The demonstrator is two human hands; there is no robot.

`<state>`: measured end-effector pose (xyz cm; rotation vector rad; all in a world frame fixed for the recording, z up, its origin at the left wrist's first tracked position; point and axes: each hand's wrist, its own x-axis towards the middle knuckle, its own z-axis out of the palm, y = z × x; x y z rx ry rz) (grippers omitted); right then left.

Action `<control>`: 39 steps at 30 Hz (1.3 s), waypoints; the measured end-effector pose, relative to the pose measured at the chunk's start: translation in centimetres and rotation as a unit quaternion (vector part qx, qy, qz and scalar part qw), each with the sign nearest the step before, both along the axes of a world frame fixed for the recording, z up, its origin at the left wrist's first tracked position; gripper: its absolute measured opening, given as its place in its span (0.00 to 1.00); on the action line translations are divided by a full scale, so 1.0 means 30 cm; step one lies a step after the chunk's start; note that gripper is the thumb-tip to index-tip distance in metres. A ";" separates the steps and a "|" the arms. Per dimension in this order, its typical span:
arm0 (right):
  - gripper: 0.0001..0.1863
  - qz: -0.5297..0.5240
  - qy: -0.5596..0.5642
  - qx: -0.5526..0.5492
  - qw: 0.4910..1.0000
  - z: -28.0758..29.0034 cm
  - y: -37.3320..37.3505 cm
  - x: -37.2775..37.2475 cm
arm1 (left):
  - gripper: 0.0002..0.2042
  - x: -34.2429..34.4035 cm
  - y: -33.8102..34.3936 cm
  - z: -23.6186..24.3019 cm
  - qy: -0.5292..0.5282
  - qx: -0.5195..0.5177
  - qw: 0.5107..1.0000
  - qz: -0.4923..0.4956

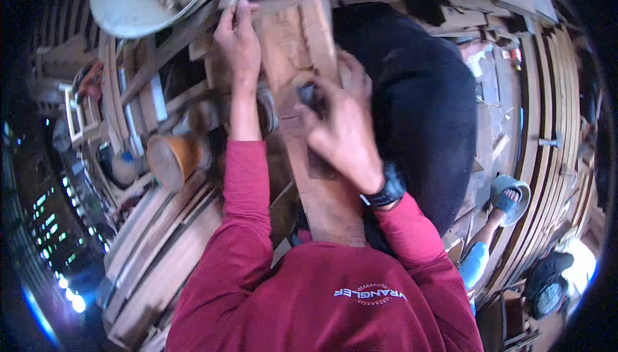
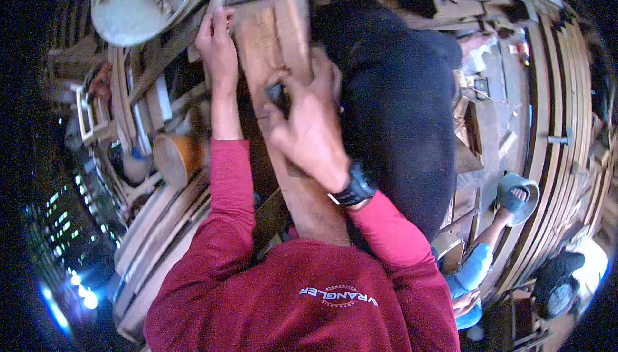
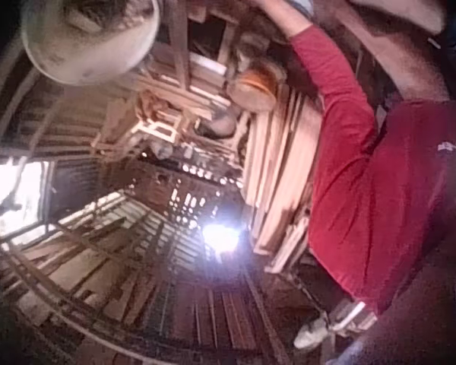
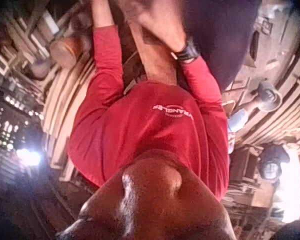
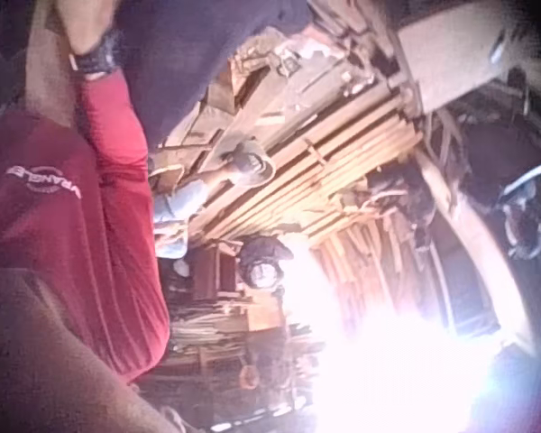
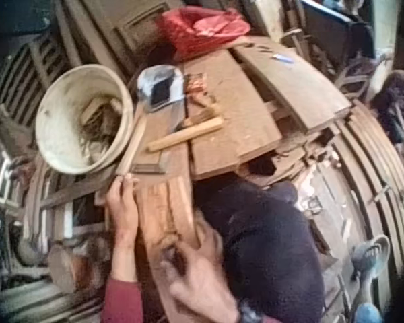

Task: Use a chisel to carve designs into a piece of wood.

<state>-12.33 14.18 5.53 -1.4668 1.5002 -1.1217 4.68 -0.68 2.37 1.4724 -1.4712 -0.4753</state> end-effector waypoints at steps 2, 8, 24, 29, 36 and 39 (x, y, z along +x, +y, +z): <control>0.21 0.016 -0.017 0.012 1.000 -0.049 -0.002 0.022 | 0.19 0.048 0.098 -0.016 0.015 -0.050 0.994 0.091; 0.22 0.027 0.010 0.050 0.998 -0.064 0.006 0.047 | 0.17 0.206 0.560 -0.569 -0.080 0.185 0.934 0.296; 0.21 0.010 -0.011 0.052 0.999 -0.063 0.010 0.032 | 0.21 -0.547 -0.022 -0.506 0.137 0.406 0.762 -0.486; 0.13 0.070 -0.157 0.124 0.977 -0.030 0.001 0.059 | 0.22 -1.123 -0.267 -0.368 0.264 0.339 0.607 -0.669; 0.15 -0.011 -0.265 0.151 0.952 -0.073 0.019 0.121 | 0.27 -1.572 0.030 -0.871 0.346 0.636 0.564 -0.398; 0.14 -0.010 -0.290 0.084 0.953 0.049 0.002 0.260 | 0.27 -1.488 -0.202 -0.933 0.327 0.502 0.653 -0.464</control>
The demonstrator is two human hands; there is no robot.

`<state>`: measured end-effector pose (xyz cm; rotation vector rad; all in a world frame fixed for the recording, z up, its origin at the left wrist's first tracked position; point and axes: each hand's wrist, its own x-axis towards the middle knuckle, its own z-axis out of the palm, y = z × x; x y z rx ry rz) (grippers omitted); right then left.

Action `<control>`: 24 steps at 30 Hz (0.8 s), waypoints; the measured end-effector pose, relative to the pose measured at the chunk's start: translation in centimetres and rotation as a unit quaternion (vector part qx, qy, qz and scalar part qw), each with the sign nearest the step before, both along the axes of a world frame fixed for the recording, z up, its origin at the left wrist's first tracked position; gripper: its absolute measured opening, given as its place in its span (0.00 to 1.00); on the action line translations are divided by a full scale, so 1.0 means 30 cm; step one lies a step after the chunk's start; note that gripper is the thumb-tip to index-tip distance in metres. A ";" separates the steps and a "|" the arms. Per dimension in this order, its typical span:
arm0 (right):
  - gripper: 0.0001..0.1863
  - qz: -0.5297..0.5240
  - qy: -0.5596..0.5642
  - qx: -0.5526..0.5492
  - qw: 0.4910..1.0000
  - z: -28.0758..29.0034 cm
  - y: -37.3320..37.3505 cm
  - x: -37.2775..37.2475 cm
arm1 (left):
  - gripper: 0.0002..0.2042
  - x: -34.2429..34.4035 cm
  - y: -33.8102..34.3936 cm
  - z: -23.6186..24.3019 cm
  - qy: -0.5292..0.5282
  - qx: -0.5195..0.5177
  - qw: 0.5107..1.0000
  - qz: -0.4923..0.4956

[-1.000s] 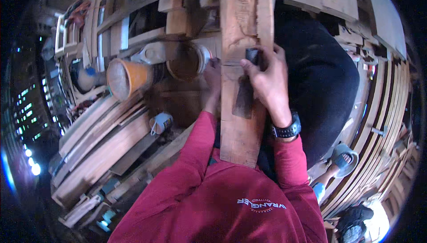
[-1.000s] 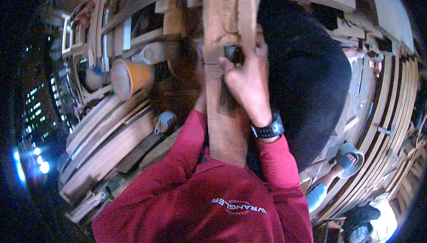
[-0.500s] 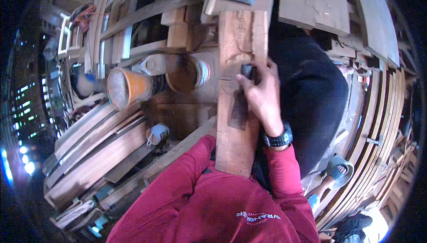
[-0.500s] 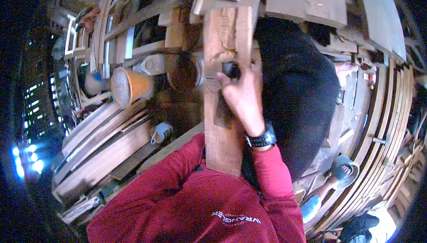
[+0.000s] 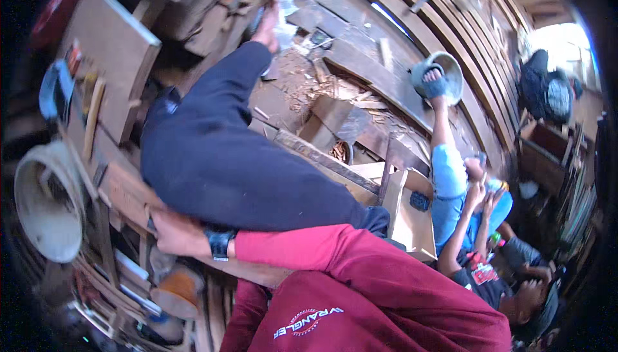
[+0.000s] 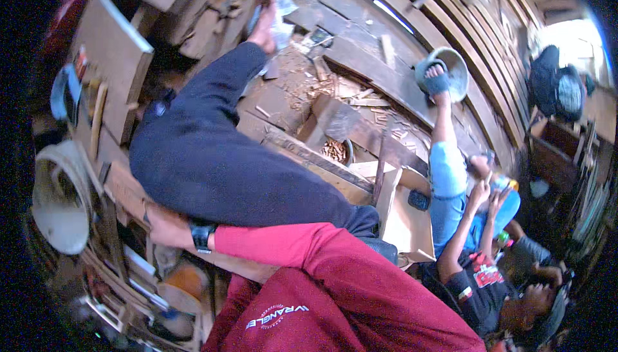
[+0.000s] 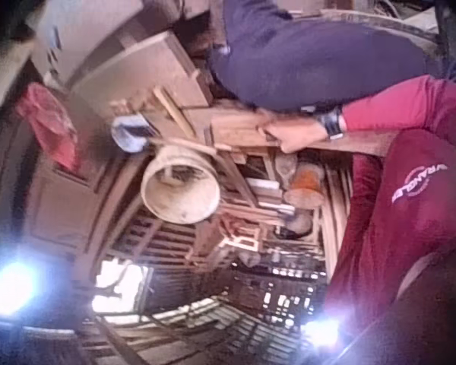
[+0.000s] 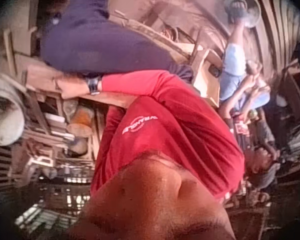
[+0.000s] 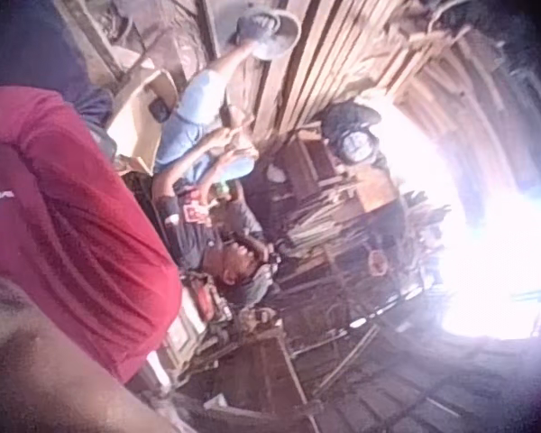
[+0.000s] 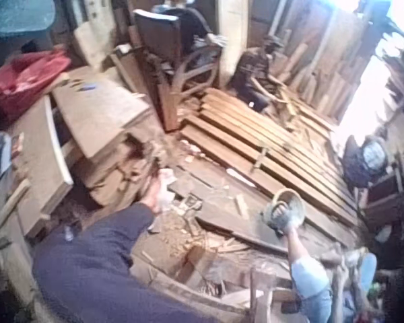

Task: Use a chisel to carve designs into a piece of wood.

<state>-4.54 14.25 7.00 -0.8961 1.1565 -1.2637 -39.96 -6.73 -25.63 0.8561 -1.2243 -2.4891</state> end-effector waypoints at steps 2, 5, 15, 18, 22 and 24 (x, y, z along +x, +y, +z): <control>0.13 -0.015 -0.005 0.033 0.999 -0.107 0.002 0.001 | 0.29 -0.111 0.211 0.043 -0.041 0.014 0.999 -0.017; 0.12 -0.097 -0.020 0.051 0.994 -0.174 0.059 -0.114 | 0.33 -0.202 0.434 0.172 -0.163 -0.002 0.985 -0.050; 0.44 -0.152 -0.071 -0.011 0.986 -0.157 0.018 0.074 | 0.36 -0.211 0.226 0.050 -0.151 -0.160 0.975 0.039; 0.48 0.128 -0.101 0.012 0.987 -0.287 0.004 0.167 | 0.35 -0.247 0.278 0.001 -0.141 -0.145 0.979 0.025; 0.43 -0.076 -0.205 0.020 0.976 -0.377 0.071 0.365 | 0.33 -0.243 0.239 -0.017 -0.129 -0.136 0.982 0.009; 0.34 -0.006 -0.238 0.075 0.968 -0.289 0.084 0.250 | 0.33 -0.218 0.228 -0.022 -0.139 -0.135 0.981 0.000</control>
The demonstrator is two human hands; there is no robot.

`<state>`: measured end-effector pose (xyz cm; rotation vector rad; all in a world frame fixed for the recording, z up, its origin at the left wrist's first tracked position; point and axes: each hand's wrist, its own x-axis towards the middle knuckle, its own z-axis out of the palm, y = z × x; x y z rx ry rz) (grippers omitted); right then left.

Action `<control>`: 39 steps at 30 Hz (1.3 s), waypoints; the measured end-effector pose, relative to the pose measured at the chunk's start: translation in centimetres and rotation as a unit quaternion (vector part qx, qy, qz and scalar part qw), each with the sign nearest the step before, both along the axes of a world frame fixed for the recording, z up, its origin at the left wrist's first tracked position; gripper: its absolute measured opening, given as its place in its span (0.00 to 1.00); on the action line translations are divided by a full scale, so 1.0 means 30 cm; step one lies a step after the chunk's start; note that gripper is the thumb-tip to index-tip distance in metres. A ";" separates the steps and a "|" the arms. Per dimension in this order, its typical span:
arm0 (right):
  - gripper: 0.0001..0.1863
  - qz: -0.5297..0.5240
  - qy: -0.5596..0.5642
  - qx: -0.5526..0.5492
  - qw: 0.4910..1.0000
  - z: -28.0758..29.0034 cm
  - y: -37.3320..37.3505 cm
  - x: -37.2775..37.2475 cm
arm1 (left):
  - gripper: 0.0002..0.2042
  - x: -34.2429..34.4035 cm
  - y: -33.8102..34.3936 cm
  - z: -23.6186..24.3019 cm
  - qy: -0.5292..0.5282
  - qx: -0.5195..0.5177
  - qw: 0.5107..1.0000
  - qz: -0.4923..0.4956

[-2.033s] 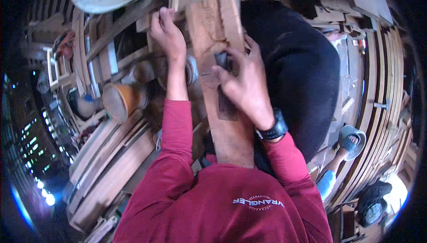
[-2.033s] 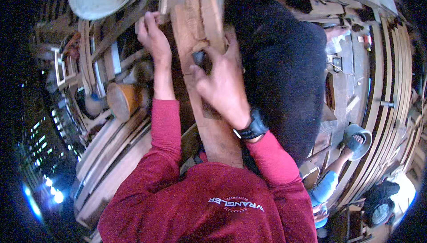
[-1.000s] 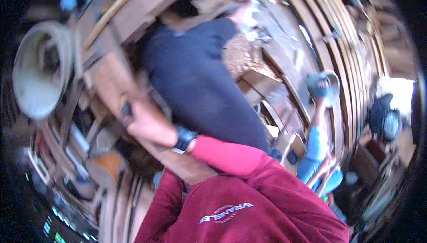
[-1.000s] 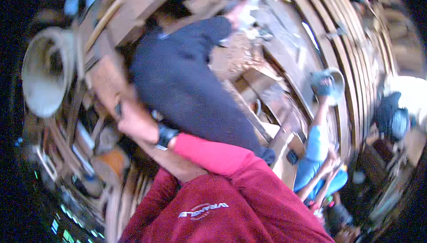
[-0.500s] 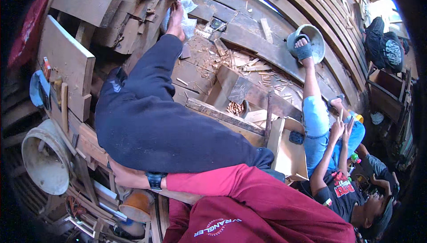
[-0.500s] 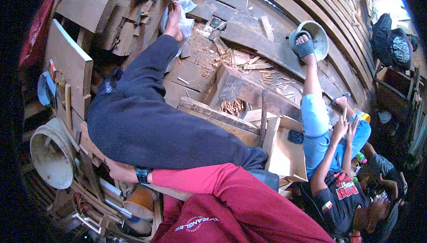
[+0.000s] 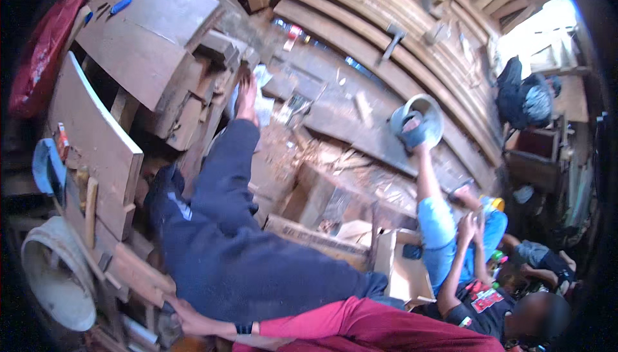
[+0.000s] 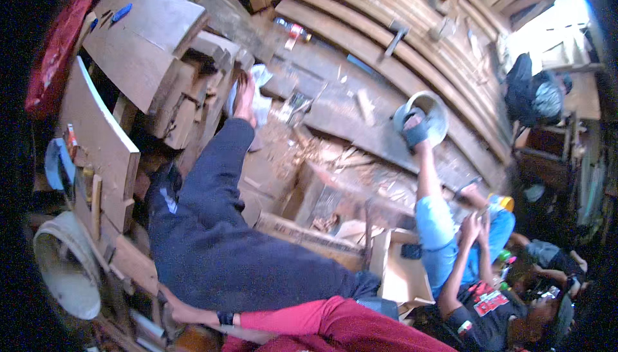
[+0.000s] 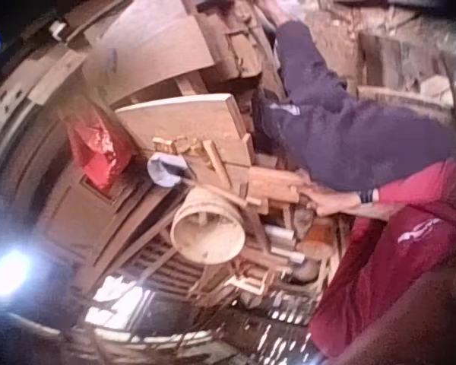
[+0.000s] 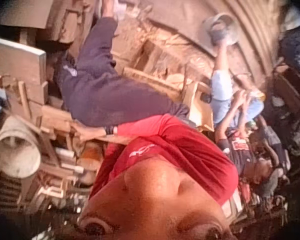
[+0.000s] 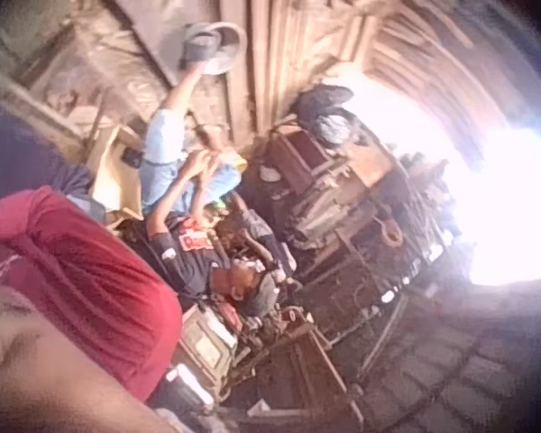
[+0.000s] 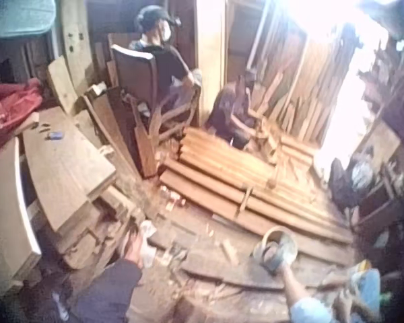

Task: Use a chisel to carve designs into a piece of wood.

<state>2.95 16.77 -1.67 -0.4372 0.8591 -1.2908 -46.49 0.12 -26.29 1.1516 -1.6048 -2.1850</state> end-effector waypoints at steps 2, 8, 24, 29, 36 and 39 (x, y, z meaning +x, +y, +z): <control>0.31 0.124 0.149 0.040 0.980 0.144 -0.058 -0.336 | 0.32 0.086 0.018 -0.034 -0.029 -0.005 0.999 -0.018; 0.27 0.002 0.343 -0.043 0.938 0.171 -0.146 -0.558 | 0.30 0.392 0.122 -0.095 -0.129 -0.091 0.982 -0.101; 0.31 0.080 0.390 -0.071 0.915 0.083 -0.116 -0.549 | 0.25 1.770 0.276 -0.086 -0.506 -0.177 0.844 -0.022; 0.29 0.072 0.427 -0.092 0.897 0.106 -0.119 -0.560 | 0.24 1.980 0.311 0.000 -0.545 -0.175 0.820 -0.001; 0.28 0.062 0.437 -0.139 0.887 0.140 -0.102 -0.523 | 0.22 2.331 0.191 0.226 -0.587 -0.187 0.785 -0.073; 0.28 0.040 0.460 -0.108 0.880 0.068 -0.075 -0.608 | 0.17 2.064 0.103 0.689 -0.495 0.091 0.860 -0.088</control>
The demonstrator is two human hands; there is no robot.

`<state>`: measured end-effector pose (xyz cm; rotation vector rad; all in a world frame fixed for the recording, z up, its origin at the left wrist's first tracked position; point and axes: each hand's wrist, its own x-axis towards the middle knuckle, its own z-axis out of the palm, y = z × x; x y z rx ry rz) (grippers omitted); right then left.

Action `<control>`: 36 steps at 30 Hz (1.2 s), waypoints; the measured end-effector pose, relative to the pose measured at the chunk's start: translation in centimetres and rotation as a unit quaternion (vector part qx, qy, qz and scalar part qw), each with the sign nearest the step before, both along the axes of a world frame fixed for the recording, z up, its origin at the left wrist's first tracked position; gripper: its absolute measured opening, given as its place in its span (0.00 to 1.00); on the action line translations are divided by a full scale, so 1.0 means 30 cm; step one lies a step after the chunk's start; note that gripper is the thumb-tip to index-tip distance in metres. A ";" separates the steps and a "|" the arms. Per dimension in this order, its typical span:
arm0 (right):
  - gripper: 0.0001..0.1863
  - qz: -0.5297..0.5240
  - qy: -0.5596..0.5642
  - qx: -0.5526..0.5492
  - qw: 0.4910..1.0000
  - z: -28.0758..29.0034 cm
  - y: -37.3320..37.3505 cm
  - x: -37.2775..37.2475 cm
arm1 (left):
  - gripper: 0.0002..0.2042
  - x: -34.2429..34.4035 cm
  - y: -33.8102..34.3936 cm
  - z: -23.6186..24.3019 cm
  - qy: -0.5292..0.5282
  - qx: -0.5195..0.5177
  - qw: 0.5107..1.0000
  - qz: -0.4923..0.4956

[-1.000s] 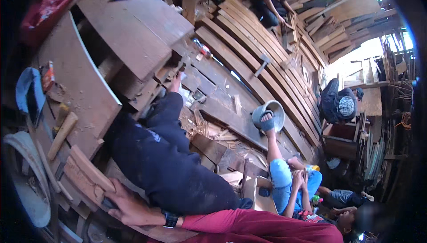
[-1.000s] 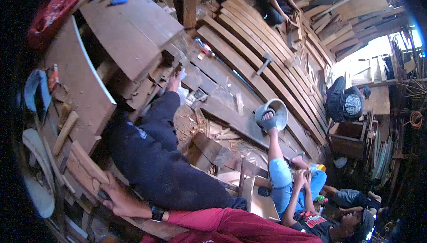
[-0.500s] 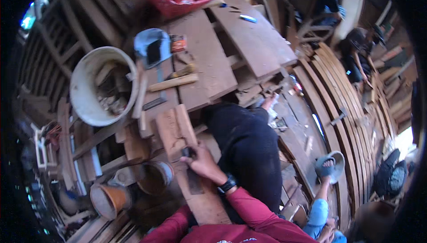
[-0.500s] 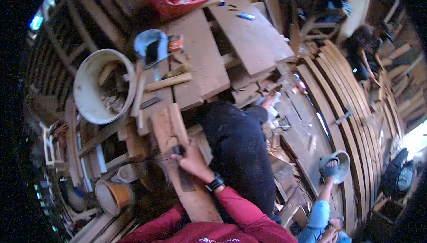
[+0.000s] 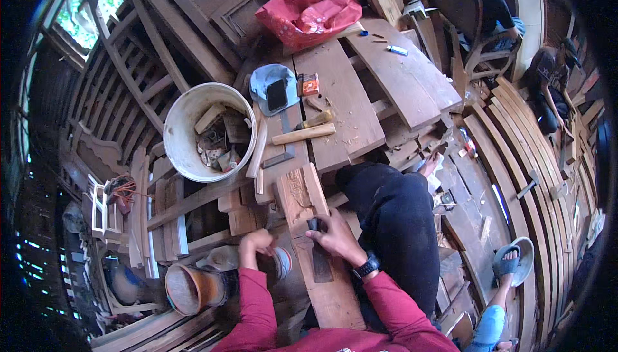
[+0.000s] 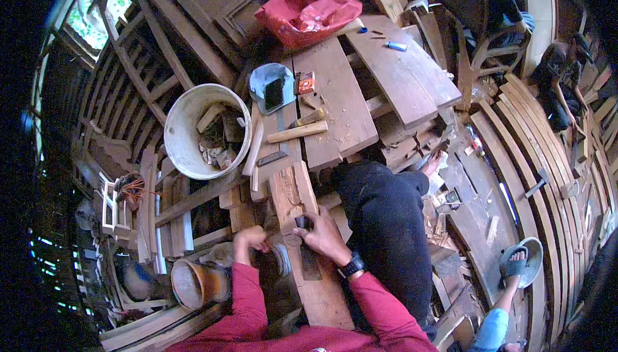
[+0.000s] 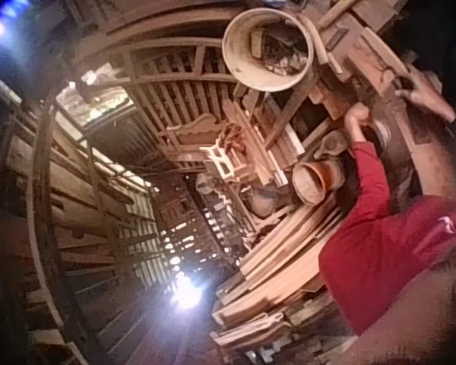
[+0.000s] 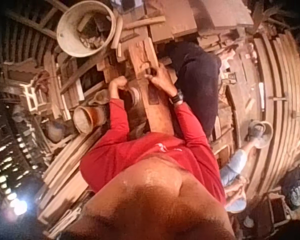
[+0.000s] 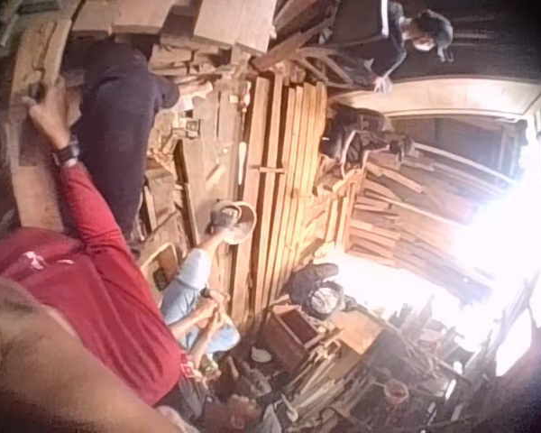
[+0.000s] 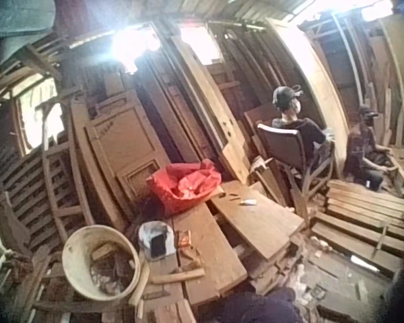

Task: Use a chisel to carve designs into a piece of wood.

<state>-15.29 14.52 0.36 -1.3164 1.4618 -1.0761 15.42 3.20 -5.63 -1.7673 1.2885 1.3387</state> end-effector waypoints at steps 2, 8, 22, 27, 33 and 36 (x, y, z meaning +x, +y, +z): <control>0.28 0.057 -0.031 0.045 0.997 0.064 -0.009 0.004 | 0.20 -0.030 0.017 0.270 0.106 -0.118 0.986 0.056; 0.32 0.020 0.134 -0.115 0.984 0.114 -0.006 0.015 | 0.18 -0.400 -0.125 0.452 0.242 -0.666 0.705 0.017; 0.24 0.192 0.006 0.005 0.981 0.234 -0.050 -0.013 | 0.20 -0.584 -0.261 0.223 0.200 -0.687 0.694 -0.081; 0.23 0.160 -0.065 0.011 0.985 0.214 -0.058 0.041 | 0.20 -0.559 -0.273 0.214 0.170 -0.711 0.677 -0.082; 0.26 0.167 -0.058 -0.018 0.984 0.231 -0.046 0.049 | 0.21 -0.594 -0.250 0.277 0.147 -0.663 0.732 -0.055; 0.31 0.169 -0.071 -0.008 0.983 0.182 -0.024 0.053 | 0.20 -0.595 -0.248 0.250 0.157 -0.686 0.707 -0.068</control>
